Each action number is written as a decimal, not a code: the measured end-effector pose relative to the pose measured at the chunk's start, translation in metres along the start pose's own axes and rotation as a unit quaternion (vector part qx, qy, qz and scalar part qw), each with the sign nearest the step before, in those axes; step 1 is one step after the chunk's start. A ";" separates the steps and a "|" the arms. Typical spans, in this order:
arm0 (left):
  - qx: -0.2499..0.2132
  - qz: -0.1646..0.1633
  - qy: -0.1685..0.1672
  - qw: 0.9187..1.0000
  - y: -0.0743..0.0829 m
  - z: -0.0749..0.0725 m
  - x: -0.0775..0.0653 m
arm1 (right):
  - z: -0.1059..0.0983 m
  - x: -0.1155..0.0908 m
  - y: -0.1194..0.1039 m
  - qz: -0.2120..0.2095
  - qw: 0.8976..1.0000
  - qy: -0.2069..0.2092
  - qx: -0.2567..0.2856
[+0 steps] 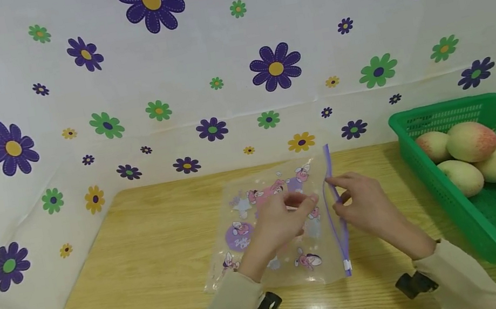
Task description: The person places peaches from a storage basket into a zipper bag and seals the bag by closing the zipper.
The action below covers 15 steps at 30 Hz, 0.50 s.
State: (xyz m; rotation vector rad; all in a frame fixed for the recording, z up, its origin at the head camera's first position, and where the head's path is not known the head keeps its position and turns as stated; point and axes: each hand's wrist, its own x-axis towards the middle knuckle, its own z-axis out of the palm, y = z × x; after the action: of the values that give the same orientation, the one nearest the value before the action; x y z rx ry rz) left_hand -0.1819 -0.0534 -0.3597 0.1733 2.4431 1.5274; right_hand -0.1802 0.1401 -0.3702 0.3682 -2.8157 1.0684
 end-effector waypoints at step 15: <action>-0.062 -0.006 -0.008 0.998 -0.001 0.017 0.007 | 0.004 0.000 -0.004 -0.046 0.999 0.015 0.000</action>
State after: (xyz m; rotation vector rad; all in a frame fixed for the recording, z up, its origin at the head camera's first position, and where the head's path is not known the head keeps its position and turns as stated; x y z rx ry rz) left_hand -0.1842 -0.0377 -0.3687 0.1457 2.3235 1.6594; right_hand -0.1789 0.1343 -0.3703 0.4721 -2.7430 1.0455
